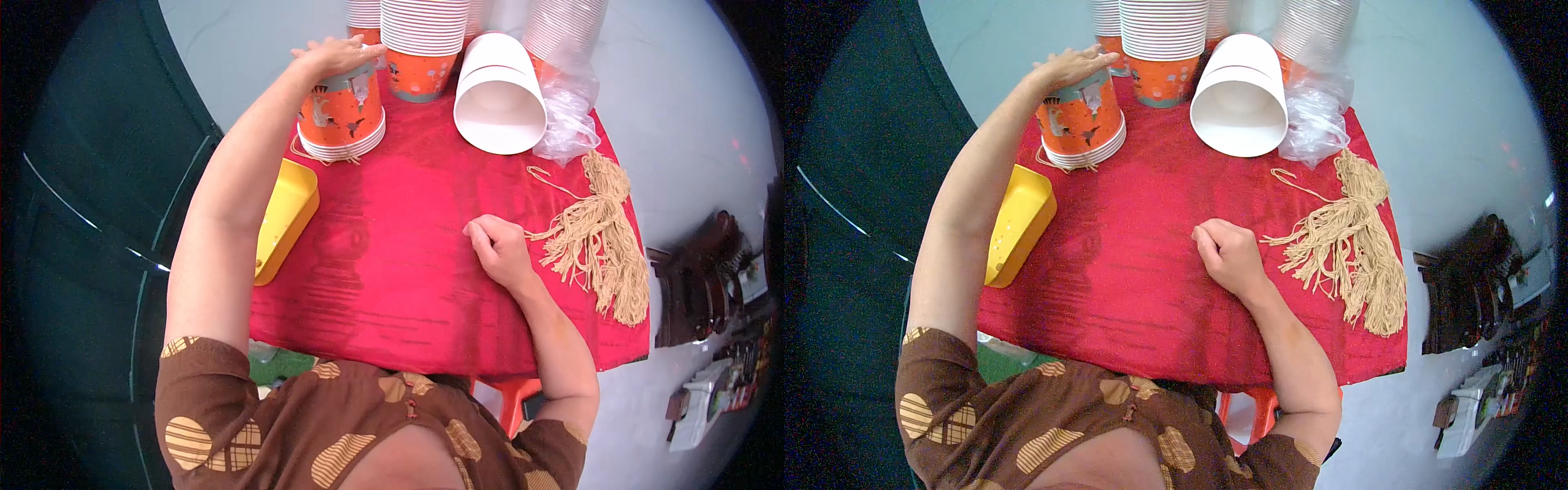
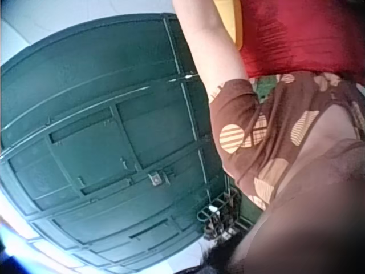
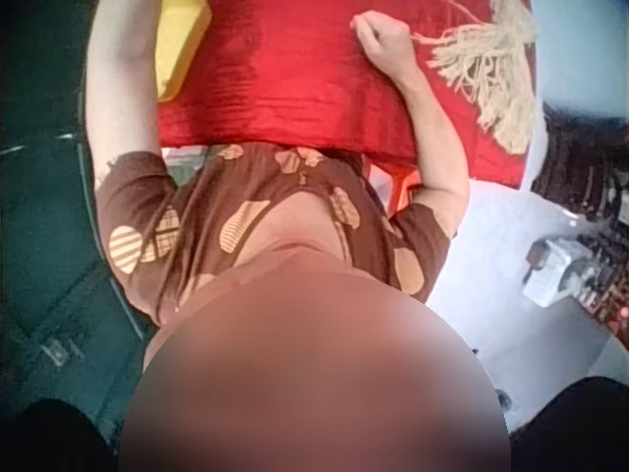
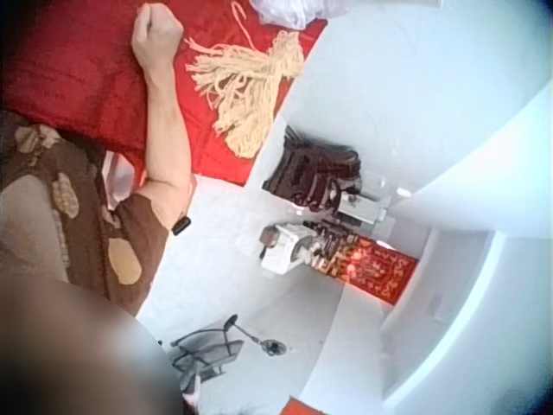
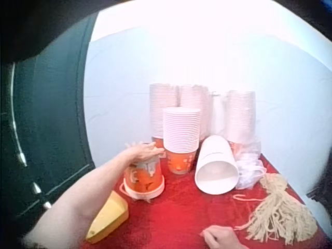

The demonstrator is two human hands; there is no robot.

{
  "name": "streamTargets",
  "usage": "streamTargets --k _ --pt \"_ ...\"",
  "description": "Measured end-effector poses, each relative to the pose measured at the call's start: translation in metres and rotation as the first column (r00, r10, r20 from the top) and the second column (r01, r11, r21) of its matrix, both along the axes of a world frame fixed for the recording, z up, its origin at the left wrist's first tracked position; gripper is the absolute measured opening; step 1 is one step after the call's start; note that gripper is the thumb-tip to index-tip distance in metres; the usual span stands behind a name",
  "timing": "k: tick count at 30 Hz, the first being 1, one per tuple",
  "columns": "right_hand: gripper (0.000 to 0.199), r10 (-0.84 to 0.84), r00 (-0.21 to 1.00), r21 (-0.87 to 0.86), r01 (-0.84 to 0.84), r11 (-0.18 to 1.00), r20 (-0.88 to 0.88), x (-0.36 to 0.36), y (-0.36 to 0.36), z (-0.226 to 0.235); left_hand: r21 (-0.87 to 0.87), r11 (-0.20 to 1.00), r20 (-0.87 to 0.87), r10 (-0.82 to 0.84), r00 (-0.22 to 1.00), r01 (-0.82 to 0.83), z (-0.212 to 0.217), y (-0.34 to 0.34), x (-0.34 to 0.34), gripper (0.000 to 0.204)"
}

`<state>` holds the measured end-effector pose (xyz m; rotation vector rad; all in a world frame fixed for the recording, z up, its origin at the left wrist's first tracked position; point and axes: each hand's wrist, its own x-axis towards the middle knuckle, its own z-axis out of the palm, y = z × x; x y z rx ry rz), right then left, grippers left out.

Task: Assembling decorative paper cup buckets by threading and tying string through pre-punched holes in the cups.

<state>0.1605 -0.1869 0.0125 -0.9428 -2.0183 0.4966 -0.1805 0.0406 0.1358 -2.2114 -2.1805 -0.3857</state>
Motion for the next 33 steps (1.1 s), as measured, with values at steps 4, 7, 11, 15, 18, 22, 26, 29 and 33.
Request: streamTargets --k 4,7,11,15,18,22,26,29,33 --pt "0.012 -0.017 1.000 -0.021 0.017 1.000 0.005 0.001 -0.001 0.001 0.041 0.999 -0.031 0.018 0.999 -0.017 -0.005 0.003 0.003 0.096" --pt "0.012 0.003 1.000 -0.010 -0.003 1.000 -0.004 -0.002 -0.001 0.001 0.044 0.996 -0.077 -0.075 0.994 0.078 -0.007 0.004 -0.011 0.090" --pt "0.012 -0.032 0.999 -0.051 0.032 0.998 0.003 0.006 -0.001 0.002 0.022 0.999 -0.045 0.035 0.998 -0.034 0.005 -0.012 0.024 0.081" --pt "0.012 -0.017 1.000 -0.041 0.016 0.999 -0.021 0.003 -0.001 0.000 0.037 0.999 -0.031 0.032 0.999 -0.031 0.005 -0.018 0.016 0.084" --pt "0.012 -0.009 0.999 -0.027 0.007 1.000 -0.040 0.002 0.002 0.000 -0.005 0.997 -0.006 0.083 0.997 -0.083 0.010 -0.022 0.017 0.090" --pt "0.012 -0.027 0.998 -0.021 0.026 0.999 -0.048 0.005 0.003 0.000 -0.085 0.992 -0.061 0.093 0.994 -0.098 0.016 -0.015 0.016 0.120" --pt "0.014 -0.038 0.997 0.003 0.038 0.999 -0.064 0.005 0.002 -0.001 -0.266 0.964 -0.090 -0.038 0.995 0.012 0.036 -0.028 0.010 0.119" --pt "0.016 -0.008 0.996 0.024 0.010 1.000 -0.090 0.006 0.002 -0.003 -0.301 0.944 -0.053 -0.157 0.986 0.134 0.043 -0.026 0.000 0.122" --pt "0.016 -0.003 0.995 0.023 0.005 1.000 -0.098 0.005 0.005 -0.007 -0.296 0.944 -0.047 -0.166 0.985 0.145 0.047 -0.023 -0.009 0.115"
